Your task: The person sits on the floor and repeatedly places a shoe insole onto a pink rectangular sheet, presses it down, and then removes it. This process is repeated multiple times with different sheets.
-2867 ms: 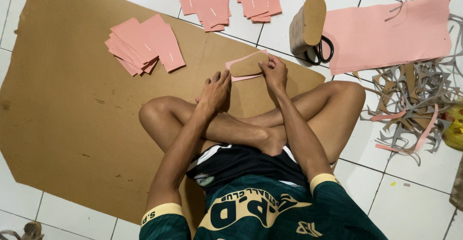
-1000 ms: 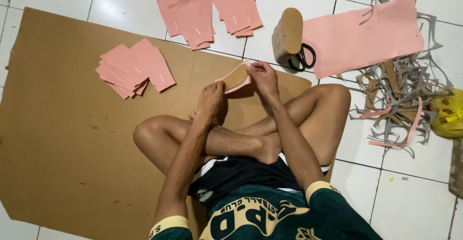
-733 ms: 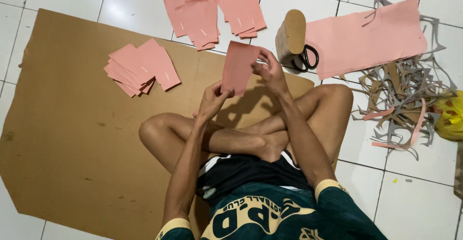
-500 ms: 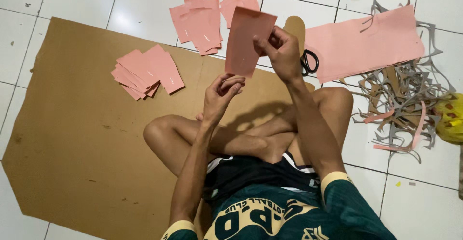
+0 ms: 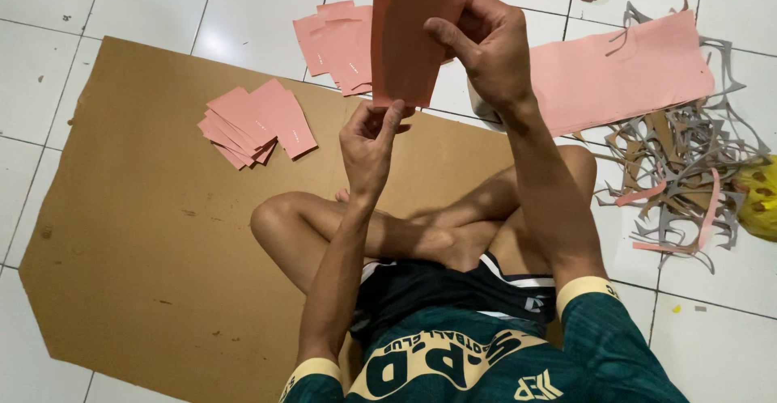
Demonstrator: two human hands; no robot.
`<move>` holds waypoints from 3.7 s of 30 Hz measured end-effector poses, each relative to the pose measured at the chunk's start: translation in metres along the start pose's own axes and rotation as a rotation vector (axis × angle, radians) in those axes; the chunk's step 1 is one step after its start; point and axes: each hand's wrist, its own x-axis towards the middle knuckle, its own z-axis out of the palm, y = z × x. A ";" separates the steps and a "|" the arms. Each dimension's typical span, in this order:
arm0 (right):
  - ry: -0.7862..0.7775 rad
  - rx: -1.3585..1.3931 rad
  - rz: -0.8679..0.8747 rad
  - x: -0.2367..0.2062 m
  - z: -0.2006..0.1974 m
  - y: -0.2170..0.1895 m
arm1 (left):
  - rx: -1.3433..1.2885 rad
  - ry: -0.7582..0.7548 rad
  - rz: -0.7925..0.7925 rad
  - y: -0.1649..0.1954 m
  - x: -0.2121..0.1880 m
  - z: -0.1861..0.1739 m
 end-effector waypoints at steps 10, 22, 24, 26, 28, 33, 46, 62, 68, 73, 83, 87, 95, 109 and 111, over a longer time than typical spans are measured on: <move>-0.035 0.040 -0.039 -0.001 0.013 -0.018 | -0.184 -0.016 0.012 0.006 0.000 -0.004; -0.123 -0.037 0.076 -0.023 0.022 -0.012 | -0.153 0.079 0.040 0.046 0.000 -0.007; -0.099 0.025 0.122 -0.032 0.022 -0.003 | -0.108 0.097 0.032 0.047 0.001 -0.014; -0.092 0.105 0.189 -0.044 0.022 0.009 | -0.135 0.115 0.016 0.044 0.000 -0.019; -0.067 0.218 0.224 -0.054 0.024 0.024 | -0.257 0.038 -0.038 0.039 -0.003 -0.022; 0.061 0.478 0.301 -0.078 0.030 0.061 | -0.414 -0.011 -0.225 0.029 -0.010 -0.023; 0.119 0.726 0.389 -0.092 0.025 0.078 | -0.630 -0.049 -0.370 0.007 -0.011 -0.028; 0.194 0.436 0.204 -0.096 0.030 0.066 | -0.191 -0.067 -0.219 0.000 -0.039 -0.001; 0.200 0.409 0.182 -0.102 0.027 0.077 | -0.146 -0.108 -0.182 -0.021 -0.043 -0.011; 0.243 0.247 0.297 -0.117 0.025 0.136 | -0.055 -0.117 -0.256 -0.074 -0.045 -0.039; 0.175 -0.652 0.484 -0.194 0.031 0.255 | 1.350 -0.550 -0.031 -0.193 -0.096 -0.091; -0.181 -0.570 0.249 -0.186 0.059 0.267 | 1.478 -0.662 0.091 -0.218 -0.084 -0.062; -0.617 -0.702 0.152 -0.168 0.064 0.281 | 1.817 -0.859 -0.170 -0.234 -0.082 -0.051; -0.538 -0.894 0.300 -0.066 0.057 0.307 | 1.676 -0.814 -0.314 -0.197 -0.073 -0.041; -0.541 -0.735 0.221 -0.051 0.042 0.310 | 1.604 -0.733 -0.259 -0.194 -0.072 -0.042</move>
